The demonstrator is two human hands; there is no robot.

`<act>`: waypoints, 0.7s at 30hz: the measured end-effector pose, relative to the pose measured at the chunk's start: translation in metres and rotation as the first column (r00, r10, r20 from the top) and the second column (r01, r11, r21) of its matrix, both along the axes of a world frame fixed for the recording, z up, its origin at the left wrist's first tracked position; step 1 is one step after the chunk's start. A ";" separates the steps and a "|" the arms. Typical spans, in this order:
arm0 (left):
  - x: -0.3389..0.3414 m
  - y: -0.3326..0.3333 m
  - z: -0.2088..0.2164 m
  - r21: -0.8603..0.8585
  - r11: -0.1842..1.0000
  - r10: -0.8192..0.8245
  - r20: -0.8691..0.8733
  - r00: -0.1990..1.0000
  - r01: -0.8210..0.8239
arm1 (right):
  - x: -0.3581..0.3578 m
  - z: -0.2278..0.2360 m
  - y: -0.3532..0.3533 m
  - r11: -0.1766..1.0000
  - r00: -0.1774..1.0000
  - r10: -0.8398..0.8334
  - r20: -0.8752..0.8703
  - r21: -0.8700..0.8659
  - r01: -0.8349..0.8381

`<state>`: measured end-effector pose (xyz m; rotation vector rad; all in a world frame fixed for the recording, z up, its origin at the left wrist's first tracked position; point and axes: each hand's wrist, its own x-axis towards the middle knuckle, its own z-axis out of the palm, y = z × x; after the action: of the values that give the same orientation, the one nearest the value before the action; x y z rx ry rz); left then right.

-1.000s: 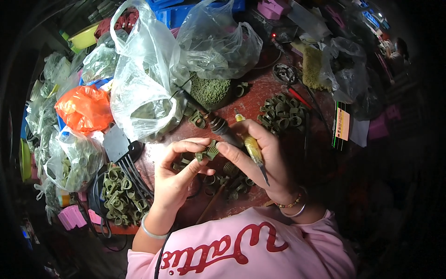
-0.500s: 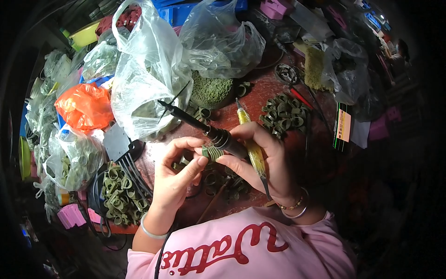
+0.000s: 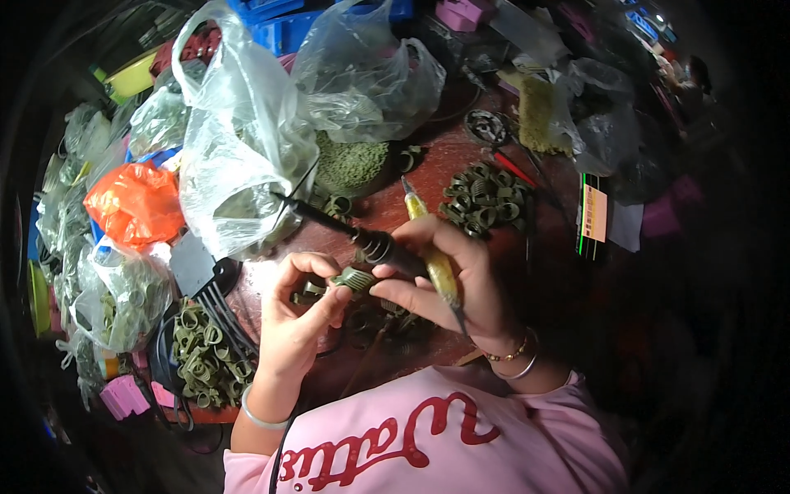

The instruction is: Joining and smoothing small green wax components using a heated wax carver tool.

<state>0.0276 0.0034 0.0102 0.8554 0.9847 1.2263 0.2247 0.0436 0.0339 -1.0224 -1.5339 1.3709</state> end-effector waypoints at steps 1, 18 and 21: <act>0.000 0.000 0.000 -0.007 1.000 0.018 0.047 0.999 -0.018 | 0.003 0.000 0.003 0.995 0.997 -0.073 -0.022 0.068 0.074; -0.011 0.006 -0.016 -0.097 0.992 -0.004 0.605 0.796 0.078 | 0.056 -0.045 0.038 0.832 0.793 -0.468 0.391 0.497 0.246; -0.012 0.004 -0.020 -0.095 0.995 0.024 0.603 0.798 0.041 | 0.044 -0.031 0.028 0.890 0.863 -0.383 0.328 0.380 0.251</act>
<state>0.0159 0.0076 -0.0095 0.3337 0.5098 1.3103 0.2687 0.0716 0.0030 -1.3249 -1.7100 0.6690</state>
